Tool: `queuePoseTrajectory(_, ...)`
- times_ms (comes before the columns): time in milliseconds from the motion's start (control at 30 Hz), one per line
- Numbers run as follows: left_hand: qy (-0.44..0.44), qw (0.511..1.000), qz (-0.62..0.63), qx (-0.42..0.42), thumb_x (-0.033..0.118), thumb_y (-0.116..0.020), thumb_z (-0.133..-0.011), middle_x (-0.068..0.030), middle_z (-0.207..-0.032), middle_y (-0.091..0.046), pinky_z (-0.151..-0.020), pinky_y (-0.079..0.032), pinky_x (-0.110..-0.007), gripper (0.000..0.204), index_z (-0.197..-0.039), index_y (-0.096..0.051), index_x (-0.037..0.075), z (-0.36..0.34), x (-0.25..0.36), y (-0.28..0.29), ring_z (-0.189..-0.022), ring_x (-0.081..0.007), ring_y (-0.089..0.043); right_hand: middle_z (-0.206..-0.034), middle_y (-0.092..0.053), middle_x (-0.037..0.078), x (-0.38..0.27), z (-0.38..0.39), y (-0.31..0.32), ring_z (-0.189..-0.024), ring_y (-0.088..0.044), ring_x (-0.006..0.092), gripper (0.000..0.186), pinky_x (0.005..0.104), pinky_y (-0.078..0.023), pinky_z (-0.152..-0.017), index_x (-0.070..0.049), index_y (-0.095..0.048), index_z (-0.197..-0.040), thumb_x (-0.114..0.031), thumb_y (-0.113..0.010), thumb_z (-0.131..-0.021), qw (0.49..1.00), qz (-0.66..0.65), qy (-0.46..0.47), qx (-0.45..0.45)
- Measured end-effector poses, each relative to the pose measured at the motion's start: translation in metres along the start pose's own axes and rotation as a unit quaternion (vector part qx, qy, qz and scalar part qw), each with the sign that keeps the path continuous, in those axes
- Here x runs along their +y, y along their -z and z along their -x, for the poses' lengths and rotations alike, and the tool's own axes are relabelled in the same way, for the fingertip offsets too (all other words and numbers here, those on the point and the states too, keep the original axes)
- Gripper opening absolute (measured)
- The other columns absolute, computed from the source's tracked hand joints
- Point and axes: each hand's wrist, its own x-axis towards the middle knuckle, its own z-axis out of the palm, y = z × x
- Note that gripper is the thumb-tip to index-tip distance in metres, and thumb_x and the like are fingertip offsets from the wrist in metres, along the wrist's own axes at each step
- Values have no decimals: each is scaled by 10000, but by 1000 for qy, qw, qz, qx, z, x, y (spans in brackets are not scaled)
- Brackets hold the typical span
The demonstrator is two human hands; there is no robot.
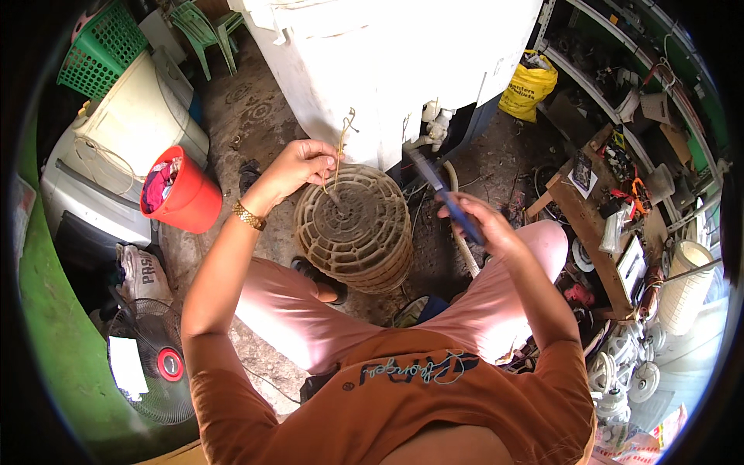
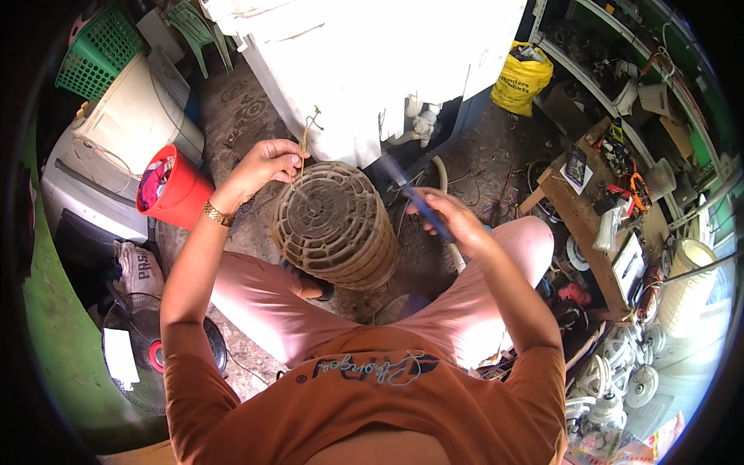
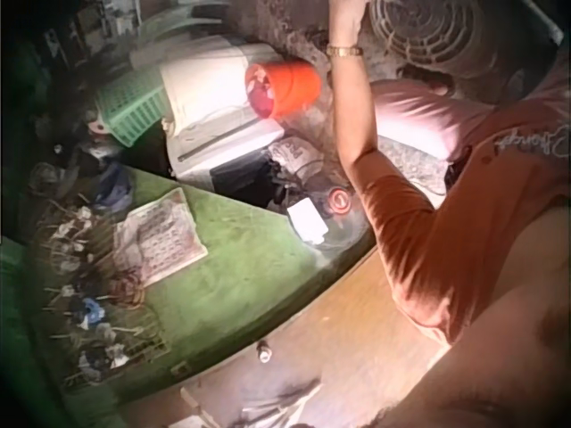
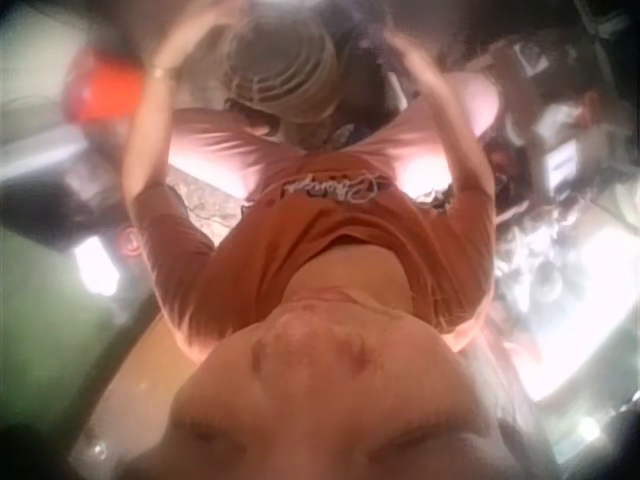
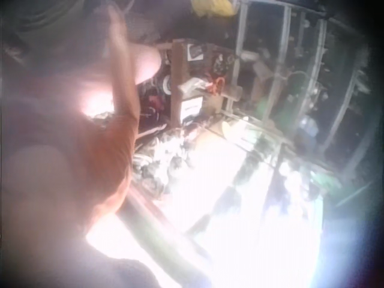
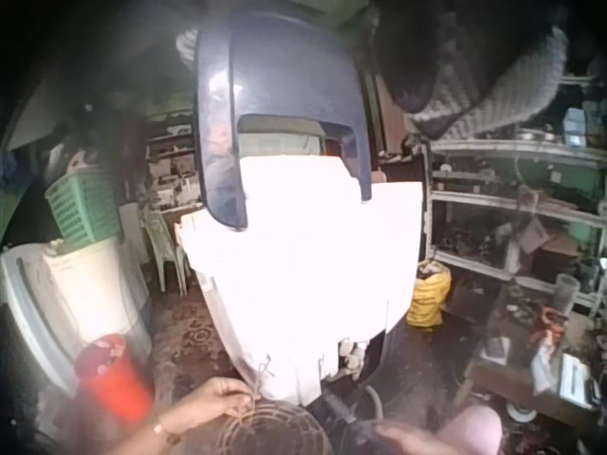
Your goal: The person unscrews and removes a metal rod from the center of a cylindrical appliance basket using a screwdriver and a wrench.
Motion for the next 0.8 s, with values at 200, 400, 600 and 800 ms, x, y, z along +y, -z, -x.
queuePoseTrajectory(200,-47,990,-68,118,32,-587,-946,-11,-817,-624,-611,-529,-228,204,-1125,-677,-8,11,-9,-12,-681,-68,-565,-1207,-578,72,8,5,-58,-830,-608,142,655,308,-529,-759,-74,-399,-1459,-230,-680,-889,985,-105,-10,-133)
queuePoseTrajectory(400,-93,974,-116,171,17,-609,-933,13,-837,-616,-632,-530,-213,180,-1093,-692,5,26,-2,-26,-693,-49,-564,-982,-564,41,19,9,-98,-715,-545,105,636,273,-478,-554,-60,-440,-1350,-404,-709,-888,987,-93,-41,-123)
queuePoseTrajectory(600,-183,938,-185,231,1,-613,-925,16,-821,-590,-604,-484,-206,151,-1044,-703,-22,33,-15,-32,-708,-49,-565,-993,-573,39,38,-6,-136,-695,-527,110,594,276,-438,-558,-106,-444,-1346,-538,-552,-952,946,-253,-55,-198)
queuePoseTrajectory(800,-221,916,-168,290,-57,-595,-898,-21,-805,-560,-641,-448,-215,200,-1063,-707,-34,41,-21,-48,-714,-75,-539,-963,-590,23,35,-34,-166,-704,-526,134,601,292,-406,-597,-164,-538,-1248,-667,-474,-927,897,-387,-61,-203)
